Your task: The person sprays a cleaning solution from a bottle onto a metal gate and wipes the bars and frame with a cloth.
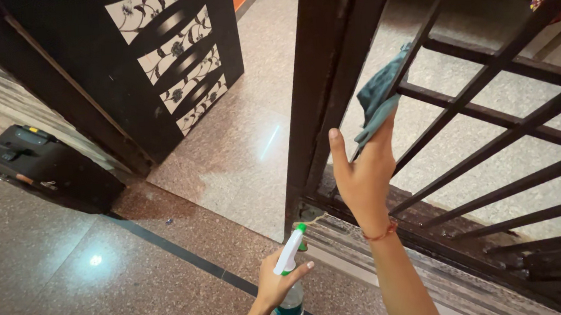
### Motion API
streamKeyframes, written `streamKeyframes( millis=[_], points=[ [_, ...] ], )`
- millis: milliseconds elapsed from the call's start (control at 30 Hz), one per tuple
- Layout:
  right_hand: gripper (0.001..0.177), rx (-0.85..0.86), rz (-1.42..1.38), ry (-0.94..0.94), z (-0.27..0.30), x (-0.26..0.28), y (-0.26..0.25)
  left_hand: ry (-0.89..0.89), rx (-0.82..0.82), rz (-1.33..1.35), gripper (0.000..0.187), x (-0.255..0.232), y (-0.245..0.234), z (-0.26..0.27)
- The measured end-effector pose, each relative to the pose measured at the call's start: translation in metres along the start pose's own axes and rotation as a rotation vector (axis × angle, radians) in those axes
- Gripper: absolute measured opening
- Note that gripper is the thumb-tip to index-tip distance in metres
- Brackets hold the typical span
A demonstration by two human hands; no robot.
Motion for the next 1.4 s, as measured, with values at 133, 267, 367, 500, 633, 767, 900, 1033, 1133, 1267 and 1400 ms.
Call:
streamKeyframes(
  millis=[133, 267, 367, 500, 633, 767, 900, 1033, 1133, 1267, 1400],
  points=[
    [0.080, 0.046, -0.009, 0.056, 0.021, -0.019, 0.005, -0.031, -0.006, -0.065, 0.049, -0.001, 0.004, -0.002],
    [0.078, 0.146, -0.044, 0.183, 0.069, -0.059, 0.020, 0.020, 0.002, -0.007, 0.047, -0.005, 0.009, -0.004],
    [0.080, 0.261, -0.049, 0.334, 0.119, -0.095, 0.037, -0.003, 0.015, 0.026, 0.046, -0.004, 0.015, -0.006],
    [0.073, 0.351, -0.146, 0.297, 0.171, -0.114, 0.042, -0.004, 0.056, -0.014, 0.046, -0.011, 0.018, -0.006],
    [0.085, 0.426, -0.250, 0.497, 0.188, -0.126, 0.047, -0.041, 0.080, 0.052, 0.047, -0.012, 0.016, -0.002],
    [0.089, 0.372, -0.293, 0.529, 0.175, -0.117, 0.043, 0.005, 0.061, 0.041, 0.047, -0.005, 0.014, -0.004],
    [0.084, 0.385, -0.207, 0.572, 0.110, -0.098, 0.023, -0.031, 0.056, 0.002, 0.048, 0.006, 0.011, -0.001],
    [0.065, 0.249, -0.150, 0.194, 0.026, -0.052, -0.020, 0.011, 0.040, -0.017, 0.046, 0.007, 0.007, 0.001],
    [0.055, 0.152, -0.091, 0.091, 0.006, -0.027, -0.034, 0.017, 0.029, 0.006, 0.047, 0.004, 0.002, 0.005],
    [0.058, 0.128, -0.054, 0.207, 0.018, -0.033, -0.025, 0.018, 0.009, 0.008, 0.048, 0.001, -0.004, 0.007],
    [0.054, 0.161, -0.049, 0.264, 0.059, -0.062, -0.018, -0.006, -0.011, -0.037, 0.050, 0.001, -0.007, 0.004]
  ],
)
Point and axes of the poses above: each hand's wrist, its own z-axis away from the middle knuckle, its own y-axis out of the palm, x = y × z, the point moved 5 cm from there along -z, towards the middle knuckle, and after that the axes turned 9 degrees about -x, right-handed, at the moved point
